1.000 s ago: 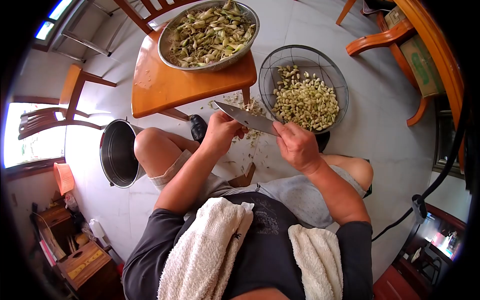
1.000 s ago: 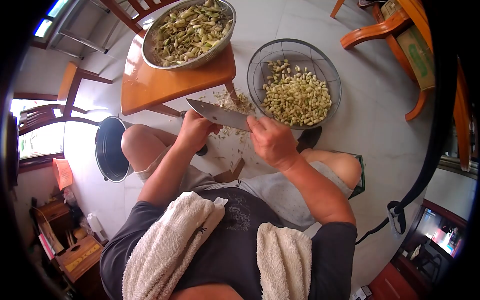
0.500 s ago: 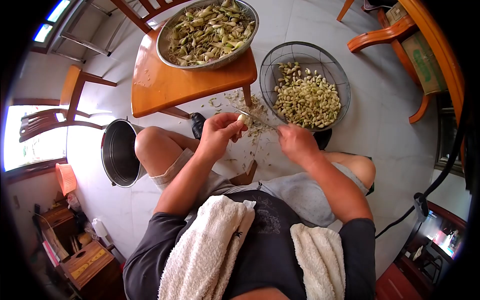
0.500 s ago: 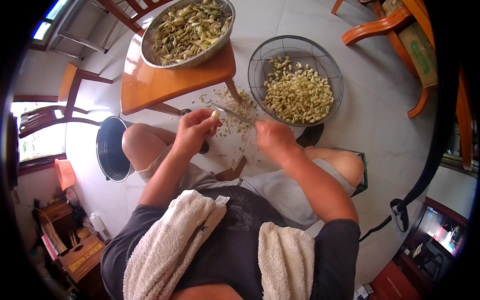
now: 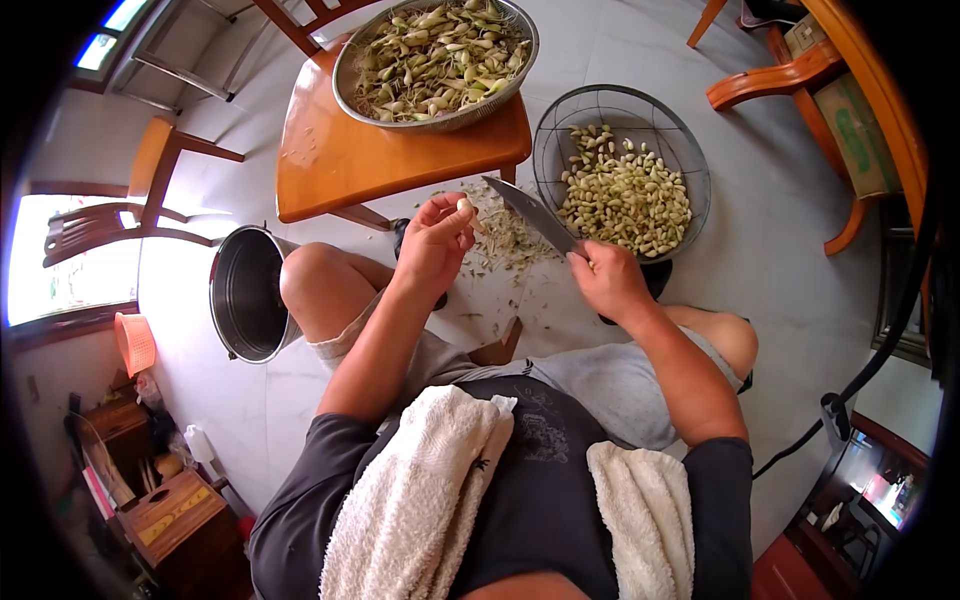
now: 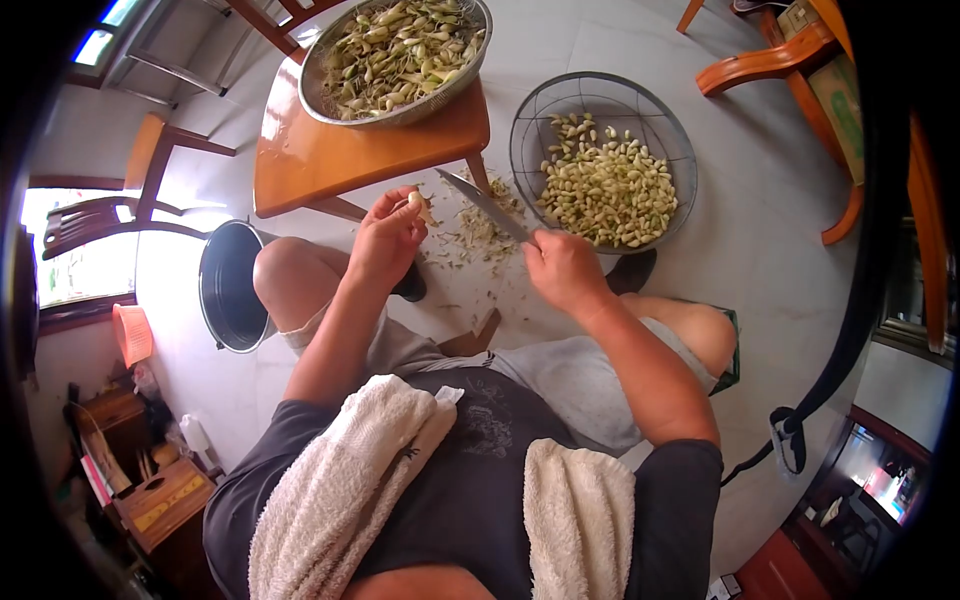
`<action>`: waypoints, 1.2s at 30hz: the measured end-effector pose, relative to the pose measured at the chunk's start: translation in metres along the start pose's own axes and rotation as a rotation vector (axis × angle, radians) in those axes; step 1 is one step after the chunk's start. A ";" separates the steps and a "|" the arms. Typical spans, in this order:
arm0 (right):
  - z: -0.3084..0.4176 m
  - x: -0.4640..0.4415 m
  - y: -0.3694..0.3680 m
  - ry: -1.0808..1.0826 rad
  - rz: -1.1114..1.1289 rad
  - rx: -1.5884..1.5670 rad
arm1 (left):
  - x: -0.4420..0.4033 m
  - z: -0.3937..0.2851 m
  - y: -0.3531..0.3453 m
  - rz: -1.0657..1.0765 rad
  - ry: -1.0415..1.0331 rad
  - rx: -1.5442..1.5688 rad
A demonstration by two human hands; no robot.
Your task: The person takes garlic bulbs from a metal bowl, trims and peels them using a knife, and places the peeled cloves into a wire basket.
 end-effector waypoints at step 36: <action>-0.024 0.020 -0.026 -0.183 0.699 0.302 | -0.041 -0.002 -0.119 0.103 0.011 -0.576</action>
Point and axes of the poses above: each hand's wrist, its own x-axis away from the middle knuckle, its own y-axis out of the back of the hand, z = x × y, the point moved 2 cm from there along -x, towards the middle knuckle, and after that the axes turned 10 degrees about y, right-handed, at the moved point
